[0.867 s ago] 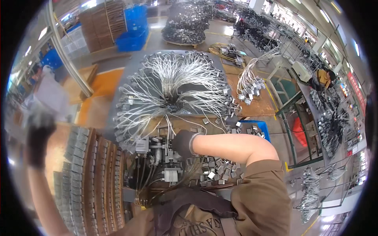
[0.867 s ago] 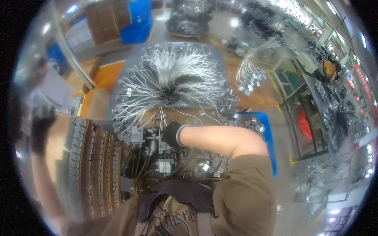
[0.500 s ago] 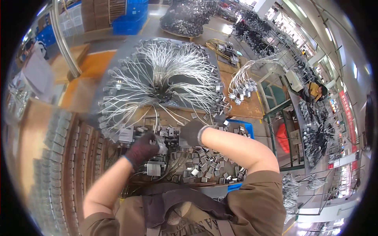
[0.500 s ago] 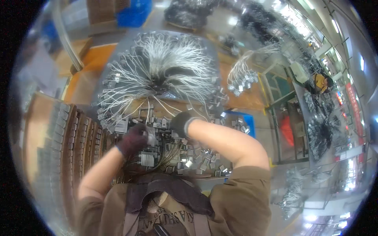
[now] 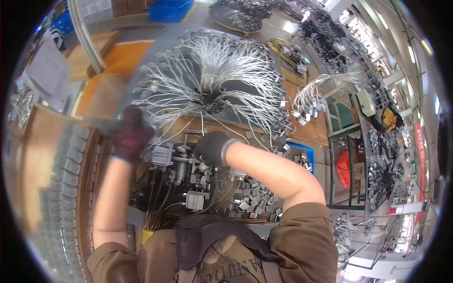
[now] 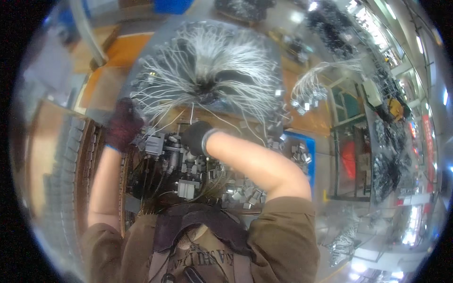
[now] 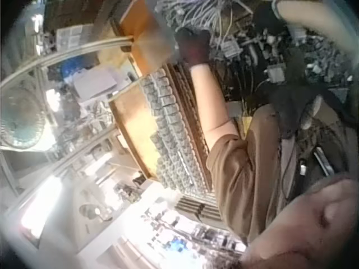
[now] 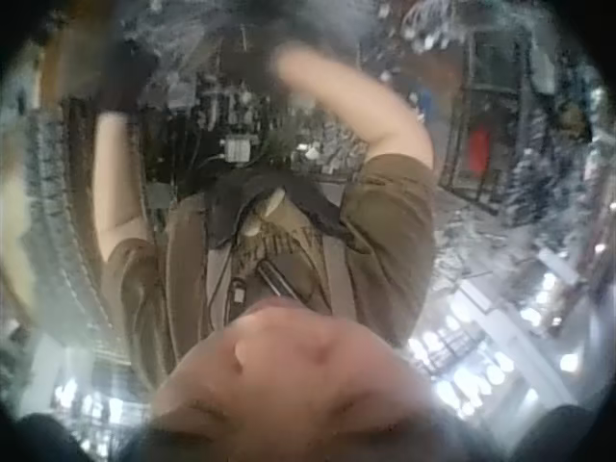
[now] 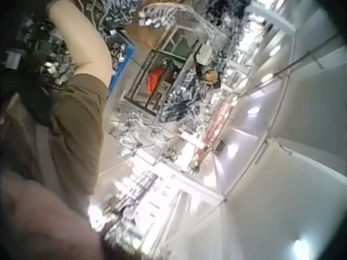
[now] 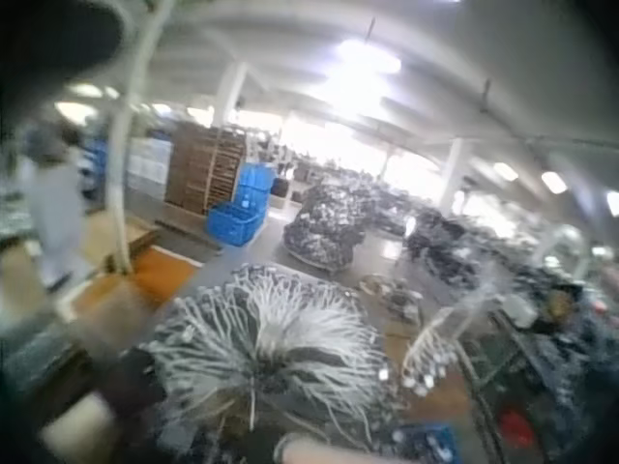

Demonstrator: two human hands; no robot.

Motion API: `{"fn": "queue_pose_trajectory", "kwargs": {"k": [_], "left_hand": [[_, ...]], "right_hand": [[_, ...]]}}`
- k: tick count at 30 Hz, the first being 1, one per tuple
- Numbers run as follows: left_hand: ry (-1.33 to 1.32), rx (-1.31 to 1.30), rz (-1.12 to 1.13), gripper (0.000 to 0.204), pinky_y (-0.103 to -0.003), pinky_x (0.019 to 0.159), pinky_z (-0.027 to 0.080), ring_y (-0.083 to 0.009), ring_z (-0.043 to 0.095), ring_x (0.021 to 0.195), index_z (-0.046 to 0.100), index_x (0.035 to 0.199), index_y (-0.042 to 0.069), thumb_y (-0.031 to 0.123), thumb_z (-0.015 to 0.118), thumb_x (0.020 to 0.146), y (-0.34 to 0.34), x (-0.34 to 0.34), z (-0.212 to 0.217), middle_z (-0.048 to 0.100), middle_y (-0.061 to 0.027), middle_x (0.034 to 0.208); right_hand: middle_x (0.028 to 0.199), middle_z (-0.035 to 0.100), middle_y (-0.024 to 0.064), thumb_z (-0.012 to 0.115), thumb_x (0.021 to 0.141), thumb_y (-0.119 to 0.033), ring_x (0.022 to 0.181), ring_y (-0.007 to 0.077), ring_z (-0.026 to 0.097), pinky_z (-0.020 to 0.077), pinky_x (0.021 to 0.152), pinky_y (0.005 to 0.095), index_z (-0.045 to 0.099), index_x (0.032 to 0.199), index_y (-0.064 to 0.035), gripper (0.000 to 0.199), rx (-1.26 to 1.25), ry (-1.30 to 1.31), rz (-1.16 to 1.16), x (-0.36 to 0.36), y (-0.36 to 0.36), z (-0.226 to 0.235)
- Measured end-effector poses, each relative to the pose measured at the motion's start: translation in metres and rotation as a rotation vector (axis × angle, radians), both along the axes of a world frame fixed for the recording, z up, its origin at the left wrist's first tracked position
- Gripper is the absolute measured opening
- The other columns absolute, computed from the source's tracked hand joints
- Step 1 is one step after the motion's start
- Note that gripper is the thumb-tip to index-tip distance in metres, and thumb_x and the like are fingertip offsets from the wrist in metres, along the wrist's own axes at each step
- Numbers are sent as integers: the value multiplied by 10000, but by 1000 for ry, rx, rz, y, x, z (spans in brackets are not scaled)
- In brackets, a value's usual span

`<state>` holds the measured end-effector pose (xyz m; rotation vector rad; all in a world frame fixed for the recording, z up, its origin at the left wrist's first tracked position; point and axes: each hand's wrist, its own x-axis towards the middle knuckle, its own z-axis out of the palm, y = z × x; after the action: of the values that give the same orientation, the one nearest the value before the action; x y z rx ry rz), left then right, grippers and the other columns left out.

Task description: Assemble a wire harness by inserting bundles of wires into a crimping or terminal machine.

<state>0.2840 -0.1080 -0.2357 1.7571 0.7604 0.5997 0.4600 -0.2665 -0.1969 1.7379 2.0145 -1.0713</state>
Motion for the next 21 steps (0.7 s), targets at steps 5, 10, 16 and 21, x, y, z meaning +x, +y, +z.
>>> {"fn": "queue_pose_trajectory", "kwargs": {"k": [5, 10, 16, 21], "left_hand": [[-76, 425, -238, 459, -355, 744, 482, -244, 566, 790, 504, 1070, 47, 146, 679, 657, -95, -5, -25, 514, -119, 999], [49, -145, -245, 593, -383, 844, 450, -304, 544, 988, 485, 1144, 27, 182, 690, 609, -115, 1, -63, 494, -180, 1136], [148, -63, -315, 585, -341, 791, 453, -222, 536, 867, 418, 1191, 63, 130, 653, 660, -118, 9, -58, 534, -122, 992], [463, 159, -422, 531, -401, 829, 451, -344, 542, 977, 494, 1106, 53, 209, 686, 637, -116, 4, -18, 489, -160, 1110]], "right_hand": [[852, 646, 89, 608, 711, -157, 817, 291, 629, 484, 695, 404, 618, 1085, -165, 374, 385, -259, -114, 4, -22, -25], [951, 637, 139, 592, 725, -156, 893, 329, 608, 463, 798, 416, 507, 1238, -136, 521, 330, 17, -158, 4, -29, -22], [963, 633, 145, 582, 728, -111, 896, 313, 614, 477, 774, 399, 482, 1258, -177, 543, 267, -25, -180, 6, -28, -24], [869, 639, 133, 589, 723, -85, 823, 283, 638, 495, 714, 386, 485, 1250, -226, 556, 160, -117, -159, -6, -20, -12]]}}
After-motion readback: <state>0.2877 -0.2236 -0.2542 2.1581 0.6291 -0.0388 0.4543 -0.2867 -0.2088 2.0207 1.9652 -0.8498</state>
